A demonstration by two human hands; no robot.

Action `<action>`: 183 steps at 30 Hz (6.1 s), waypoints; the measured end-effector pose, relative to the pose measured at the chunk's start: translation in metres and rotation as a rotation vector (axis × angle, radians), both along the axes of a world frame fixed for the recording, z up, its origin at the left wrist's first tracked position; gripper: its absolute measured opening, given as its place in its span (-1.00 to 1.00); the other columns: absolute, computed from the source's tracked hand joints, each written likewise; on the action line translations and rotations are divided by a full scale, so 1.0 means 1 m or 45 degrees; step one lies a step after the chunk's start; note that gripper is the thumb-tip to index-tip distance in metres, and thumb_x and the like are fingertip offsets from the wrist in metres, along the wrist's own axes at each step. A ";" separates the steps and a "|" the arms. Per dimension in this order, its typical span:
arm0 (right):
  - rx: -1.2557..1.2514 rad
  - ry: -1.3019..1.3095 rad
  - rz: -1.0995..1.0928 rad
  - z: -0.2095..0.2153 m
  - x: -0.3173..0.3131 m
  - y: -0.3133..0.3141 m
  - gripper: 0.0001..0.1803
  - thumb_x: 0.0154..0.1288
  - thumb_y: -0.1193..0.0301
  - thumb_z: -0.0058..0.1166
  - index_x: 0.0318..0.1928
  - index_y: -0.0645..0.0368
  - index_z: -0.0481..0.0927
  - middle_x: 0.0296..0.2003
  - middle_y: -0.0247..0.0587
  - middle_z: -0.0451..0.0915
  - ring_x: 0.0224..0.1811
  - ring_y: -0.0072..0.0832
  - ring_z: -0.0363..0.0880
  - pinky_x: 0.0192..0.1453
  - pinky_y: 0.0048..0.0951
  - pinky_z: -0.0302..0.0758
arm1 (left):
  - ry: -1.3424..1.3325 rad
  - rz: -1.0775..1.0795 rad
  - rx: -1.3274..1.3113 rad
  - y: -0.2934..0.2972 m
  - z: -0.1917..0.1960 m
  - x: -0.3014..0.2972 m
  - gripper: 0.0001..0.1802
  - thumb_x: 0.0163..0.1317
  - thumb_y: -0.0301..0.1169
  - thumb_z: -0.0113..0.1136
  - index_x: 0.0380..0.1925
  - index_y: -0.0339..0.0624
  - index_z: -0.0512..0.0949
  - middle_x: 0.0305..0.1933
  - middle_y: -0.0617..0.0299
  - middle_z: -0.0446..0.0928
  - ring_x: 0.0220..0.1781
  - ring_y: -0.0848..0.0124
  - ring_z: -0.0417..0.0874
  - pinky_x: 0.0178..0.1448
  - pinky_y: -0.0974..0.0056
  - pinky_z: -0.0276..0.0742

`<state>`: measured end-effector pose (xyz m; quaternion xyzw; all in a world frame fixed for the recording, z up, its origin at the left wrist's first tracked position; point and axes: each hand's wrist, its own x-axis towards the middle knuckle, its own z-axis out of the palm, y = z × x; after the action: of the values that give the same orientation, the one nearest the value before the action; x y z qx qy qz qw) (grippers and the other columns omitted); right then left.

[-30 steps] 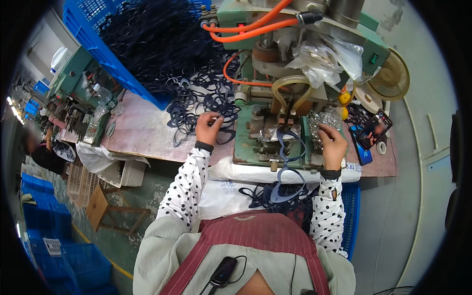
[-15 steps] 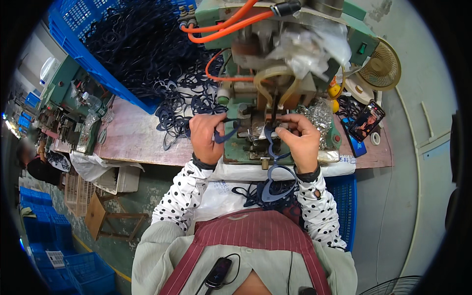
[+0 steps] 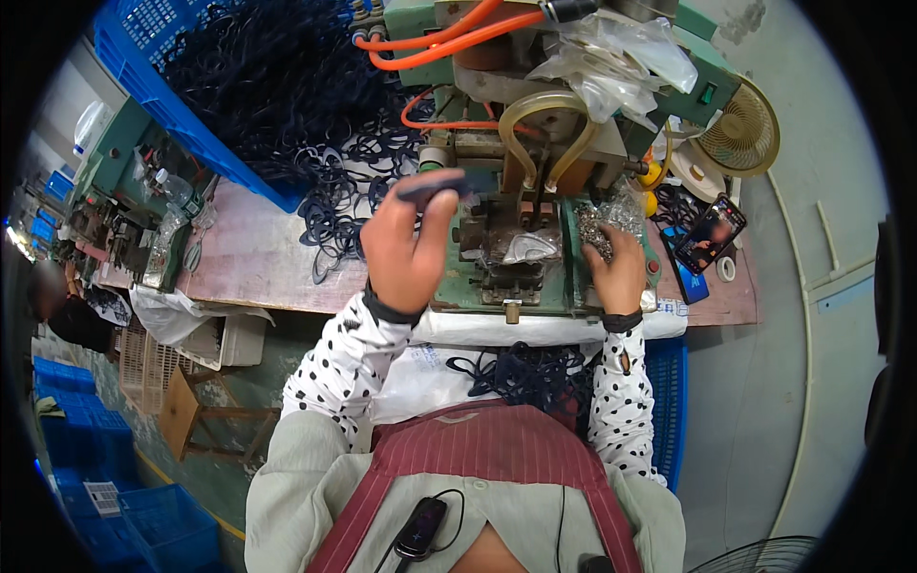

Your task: The person repeatedly picks dark rubber loops from a blue bin and places them into a small press machine, then removes the processed pieces and sets them aside. The person also handles small shiny metal components from a tray on the table.

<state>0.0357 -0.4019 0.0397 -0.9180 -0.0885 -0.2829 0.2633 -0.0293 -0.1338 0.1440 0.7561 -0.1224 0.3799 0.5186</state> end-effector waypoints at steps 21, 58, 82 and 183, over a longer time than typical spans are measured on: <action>0.454 -0.063 -0.069 0.002 -0.008 0.005 -0.96 0.27 0.51 0.13 -0.28 0.17 0.61 -0.46 -0.06 0.66 -0.42 -0.12 0.69 -0.36 -0.21 0.54 | 0.111 -0.108 -0.103 -0.002 0.021 0.006 -0.88 0.37 -0.46 0.13 -0.20 -0.29 0.56 -0.34 0.21 0.67 -0.32 0.50 0.68 -0.23 0.43 0.54; 1.298 -0.135 0.542 0.012 -0.029 0.111 -0.58 0.21 0.59 0.26 0.05 0.29 0.40 -0.09 -0.14 0.52 -0.21 -0.48 0.64 -0.09 -0.47 0.56 | 0.020 -0.094 -0.128 0.003 0.002 0.010 -0.85 0.33 -0.46 0.20 -0.19 -0.32 0.59 -0.33 0.14 0.66 -0.32 0.46 0.68 -0.20 0.41 0.54; 0.911 -0.172 0.332 0.040 -0.022 0.075 -0.56 0.13 0.58 0.29 0.04 0.28 0.50 -0.24 -0.18 0.62 -0.14 -0.38 0.64 0.00 -0.43 0.54 | -0.537 -0.512 0.749 -0.033 -0.053 -0.026 -0.64 0.13 -0.51 0.20 -0.02 -0.26 0.58 0.06 0.05 0.60 0.03 0.19 0.65 0.16 0.07 0.54; 0.232 0.176 -0.126 -0.041 0.006 -0.045 -0.85 0.14 0.35 0.28 -0.36 0.17 0.67 -0.36 -0.09 0.60 -0.28 -0.12 0.57 -0.21 -0.18 0.47 | -0.341 -0.364 0.853 -0.039 -0.065 -0.045 -0.41 0.07 -0.37 0.34 0.18 -0.03 0.48 0.15 0.10 0.53 0.17 0.21 0.54 0.29 -0.08 0.31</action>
<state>0.0419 -0.4474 -0.0017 -0.9109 0.0014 -0.2384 0.3368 -0.0739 -0.1724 0.0794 0.8026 -0.4106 0.3383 0.2699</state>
